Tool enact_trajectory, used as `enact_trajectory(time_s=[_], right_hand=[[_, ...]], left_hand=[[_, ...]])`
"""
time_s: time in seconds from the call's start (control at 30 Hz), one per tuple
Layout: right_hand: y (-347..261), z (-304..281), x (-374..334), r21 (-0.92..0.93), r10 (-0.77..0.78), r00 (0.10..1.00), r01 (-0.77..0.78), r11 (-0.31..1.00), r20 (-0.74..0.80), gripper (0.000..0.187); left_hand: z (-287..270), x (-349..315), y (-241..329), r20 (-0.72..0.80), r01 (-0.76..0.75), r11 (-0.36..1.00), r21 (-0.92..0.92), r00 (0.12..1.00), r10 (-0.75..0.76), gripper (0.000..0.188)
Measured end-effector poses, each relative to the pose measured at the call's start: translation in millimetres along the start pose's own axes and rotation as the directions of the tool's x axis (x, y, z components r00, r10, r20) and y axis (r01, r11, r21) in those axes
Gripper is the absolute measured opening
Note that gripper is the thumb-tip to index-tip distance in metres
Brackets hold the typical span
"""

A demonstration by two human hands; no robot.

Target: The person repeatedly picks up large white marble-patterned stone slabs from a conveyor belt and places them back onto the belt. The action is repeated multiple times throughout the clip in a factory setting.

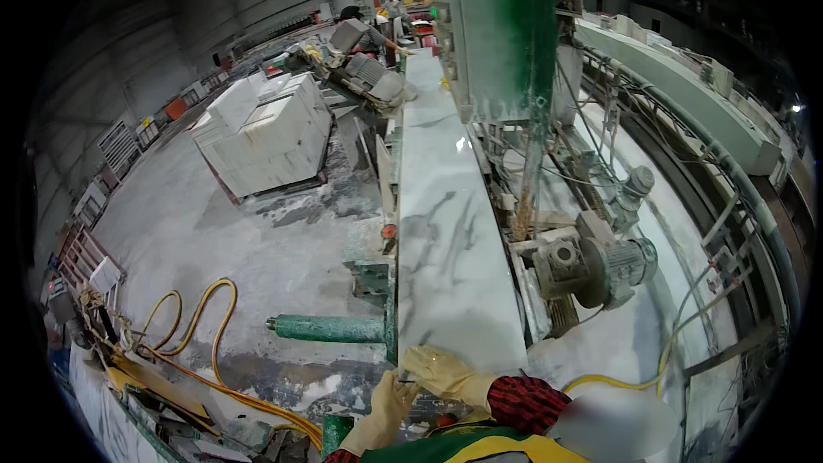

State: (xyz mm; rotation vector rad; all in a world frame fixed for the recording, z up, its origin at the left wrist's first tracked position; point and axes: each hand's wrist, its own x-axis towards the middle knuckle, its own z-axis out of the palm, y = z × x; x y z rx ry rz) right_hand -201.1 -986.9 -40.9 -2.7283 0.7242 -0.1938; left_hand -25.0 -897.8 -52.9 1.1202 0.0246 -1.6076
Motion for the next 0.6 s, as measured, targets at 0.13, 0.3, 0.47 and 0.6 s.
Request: enact_trajectory(time_s=[0.13,0.3,0.47,0.6], right_hand=[[28.7,20.4,-50.2,-0.173,-0.048,0.977,0.012,0.985,-0.206,0.059],[104.9,44.2,-124.9,-0.332,0.064,0.945,-0.175,0.927,-0.322,0.045],[96.3,1.8,-211.1,-0.103,0.250,0.737,-0.397,0.912,-0.628,0.025],[63.7,44.9,-294.6,0.089,0.450,0.550,-0.560,0.824,-0.703,0.020]], left_hand=[[-14.1,24.5,-15.1,0.037,-0.047,0.999,-0.004,0.998,0.047,0.046],[-43.2,70.1,-17.4,0.054,-0.073,0.997,-0.031,0.996,0.075,0.051],[-79.1,69.3,-26.0,-0.020,-0.118,0.953,0.278,0.991,0.129,0.071],[-107.8,137.5,-31.5,-0.128,0.233,0.853,0.466,0.972,-0.195,0.080]])
